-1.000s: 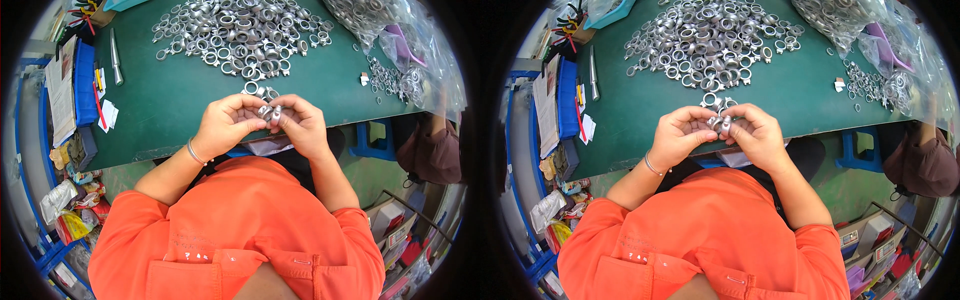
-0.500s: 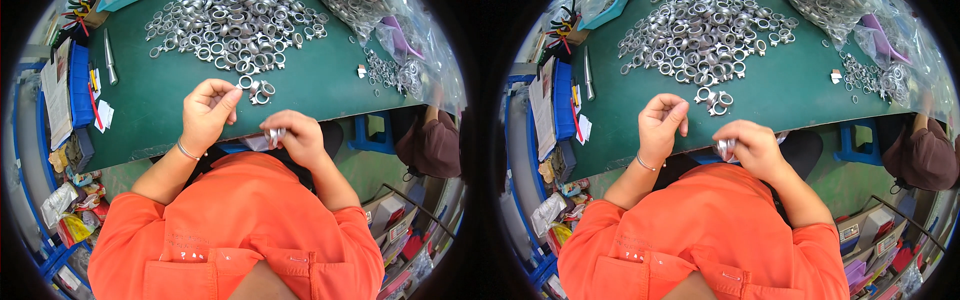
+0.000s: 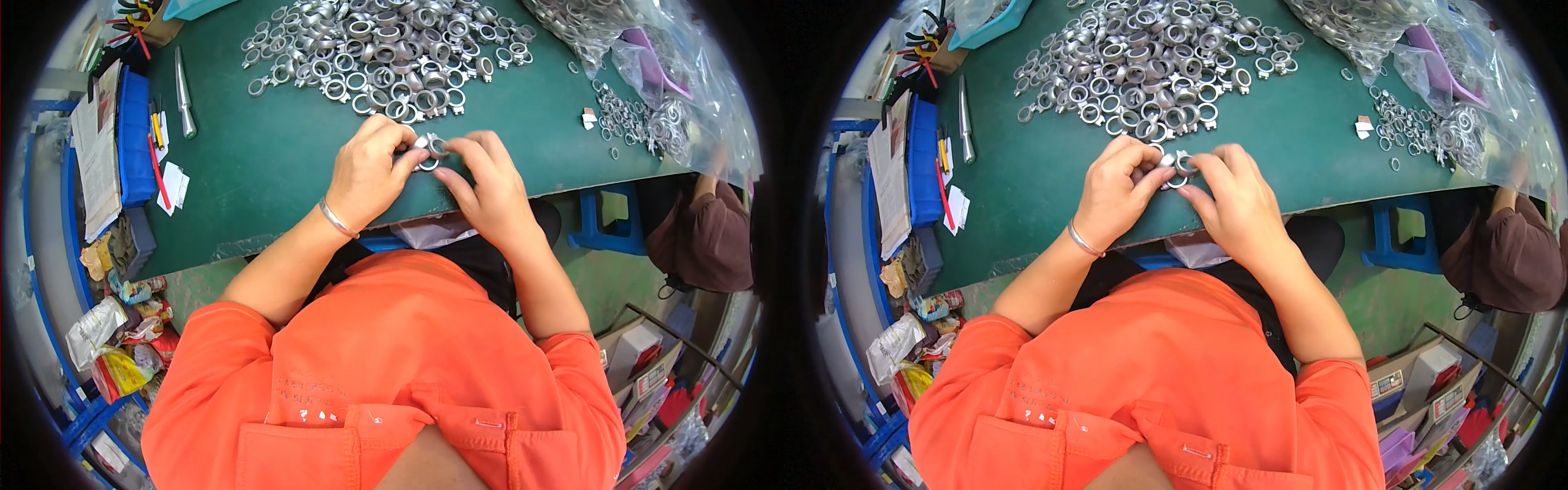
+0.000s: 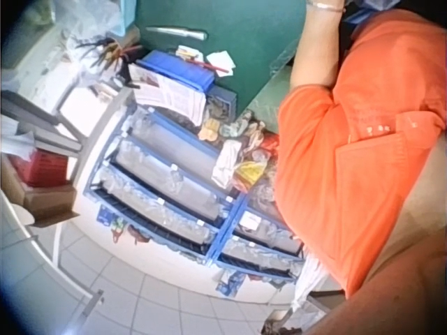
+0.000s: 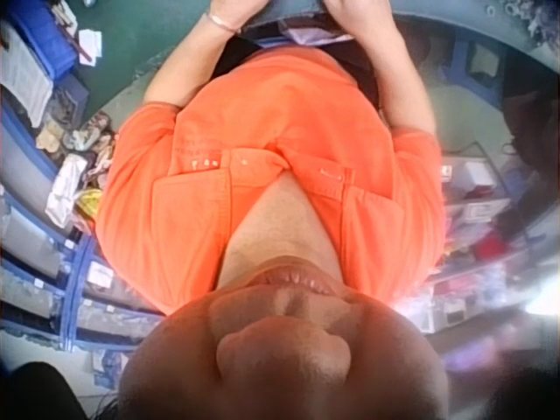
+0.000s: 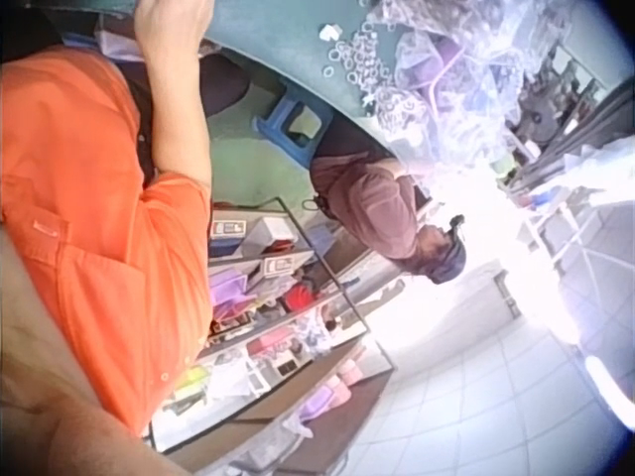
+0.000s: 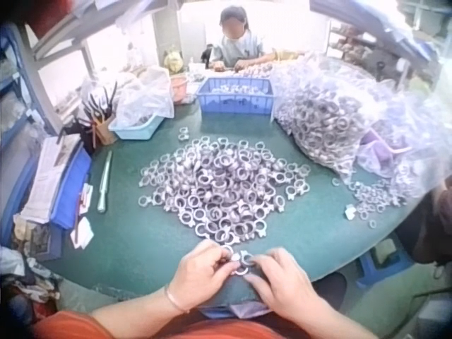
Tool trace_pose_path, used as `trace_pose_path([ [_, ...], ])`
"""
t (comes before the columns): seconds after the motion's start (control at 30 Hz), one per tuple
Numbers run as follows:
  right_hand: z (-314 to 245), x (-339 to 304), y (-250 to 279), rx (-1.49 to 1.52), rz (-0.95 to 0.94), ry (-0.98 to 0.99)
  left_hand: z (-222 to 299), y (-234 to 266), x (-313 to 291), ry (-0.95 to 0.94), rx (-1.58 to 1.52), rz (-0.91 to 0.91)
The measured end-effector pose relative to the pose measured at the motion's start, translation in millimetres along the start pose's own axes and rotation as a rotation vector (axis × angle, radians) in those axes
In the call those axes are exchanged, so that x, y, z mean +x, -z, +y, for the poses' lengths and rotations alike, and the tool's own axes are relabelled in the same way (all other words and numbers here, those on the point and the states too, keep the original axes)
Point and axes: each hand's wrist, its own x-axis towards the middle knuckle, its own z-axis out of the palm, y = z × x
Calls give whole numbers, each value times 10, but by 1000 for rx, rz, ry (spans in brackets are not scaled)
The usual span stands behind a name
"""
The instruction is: The person assembles metal components by picking up metal rings and small metal inserts from the table, fitting them together by hand, and placing the assembled pieces into a pouch.
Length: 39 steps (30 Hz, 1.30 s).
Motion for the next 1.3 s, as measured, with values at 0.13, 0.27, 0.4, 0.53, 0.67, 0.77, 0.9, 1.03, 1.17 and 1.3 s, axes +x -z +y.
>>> trace_pose_path([
  [0.13, 144, 69, -100, 111, 35, -33, 16, 28, -110, 85, -321, -27],
  [0.27, 76, 3, -71, 598, 15, -508, -13, 84, -208, 79, -595, -63],
  [0.4, -33, -38, 30, 1077, -40, -621, 20, 147, -235, -69, -438, -37],
  [0.53, -95, -74, 92, 1227, -192, -680, 81, 63, -284, -51, -756, 23],
  [0.67, -89, -110, 53, 1156, -172, -646, 73, 90, -295, -140, -631, 0],
  [0.77, -72, -124, -6, 1108, -112, -537, 102, 79, -300, -165, -643, -27],
  [0.9, -85, -159, 32, 370, 16, -12, 105, 162, -284, -327, -429, -128],
  [1.03, -46, -390, 166, 263, -100, 131, 54, 237, -290, -295, -264, -41],
  [1.17, 8, -597, 262, 158, -306, 59, -52, 238, -110, -221, -12, 45],
  [1.3, 5, -504, 330, -19, -341, 51, -149, 189, 26, -305, 217, -23],
])
